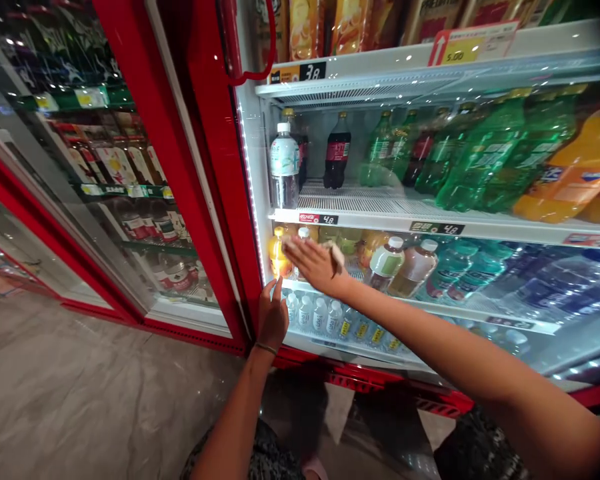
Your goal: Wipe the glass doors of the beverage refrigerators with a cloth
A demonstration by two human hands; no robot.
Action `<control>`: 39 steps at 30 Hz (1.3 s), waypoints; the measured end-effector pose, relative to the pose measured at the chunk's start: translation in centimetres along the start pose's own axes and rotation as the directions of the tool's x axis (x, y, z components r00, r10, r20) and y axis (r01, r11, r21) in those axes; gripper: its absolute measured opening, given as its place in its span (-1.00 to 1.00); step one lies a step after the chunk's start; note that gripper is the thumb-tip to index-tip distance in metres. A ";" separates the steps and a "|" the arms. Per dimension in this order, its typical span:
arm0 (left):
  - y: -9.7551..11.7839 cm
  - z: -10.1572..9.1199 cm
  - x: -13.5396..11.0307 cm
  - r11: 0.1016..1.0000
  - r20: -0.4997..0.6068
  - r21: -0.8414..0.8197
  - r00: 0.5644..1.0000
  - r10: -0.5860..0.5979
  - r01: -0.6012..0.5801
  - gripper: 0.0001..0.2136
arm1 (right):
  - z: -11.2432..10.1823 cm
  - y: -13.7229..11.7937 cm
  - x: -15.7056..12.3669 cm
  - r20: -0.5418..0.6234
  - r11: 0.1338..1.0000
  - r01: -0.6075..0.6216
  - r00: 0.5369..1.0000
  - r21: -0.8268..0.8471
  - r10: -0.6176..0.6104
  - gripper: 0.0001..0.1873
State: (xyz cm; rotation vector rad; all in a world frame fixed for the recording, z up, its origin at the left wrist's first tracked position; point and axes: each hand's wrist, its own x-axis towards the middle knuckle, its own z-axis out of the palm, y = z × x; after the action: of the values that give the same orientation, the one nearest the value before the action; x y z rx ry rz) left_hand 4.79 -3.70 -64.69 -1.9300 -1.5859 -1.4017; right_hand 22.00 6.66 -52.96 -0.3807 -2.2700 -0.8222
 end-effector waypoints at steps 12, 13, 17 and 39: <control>-3.5 -2.6 -3.6 0.980 0.079 -0.099 0.983 -0.163 0.170 -0.48 | 0.1 0.1 8.0 0.016 0.983 -0.089 0.996 0.158 0.088 -0.23; -3.9 -2.6 -3.9 0.983 0.068 -0.093 0.986 -0.152 0.158 -0.49 | 0.6 -0.4 8.1 0.010 0.982 -0.089 0.996 0.164 0.089 -0.23; -5.0 -2.7 -4.5 0.986 0.048 -0.063 0.987 -0.151 0.154 -0.52 | 3.9 -4.4 2.8 0.087 0.970 0.054 0.993 0.239 -0.076 -0.26; 8.6 3.9 4.7 0.965 -0.141 0.071 0.956 0.258 -0.251 -0.54 | -6.0 1.6 -18.6 0.345 0.994 -0.109 0.934 0.023 0.094 -0.32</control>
State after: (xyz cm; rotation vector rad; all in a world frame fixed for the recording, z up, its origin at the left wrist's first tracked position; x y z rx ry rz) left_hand 13.85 -1.25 -59.86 -1.8723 -1.2435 -1.3477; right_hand 39.18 3.20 -61.67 -0.6612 -2.5584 -0.6960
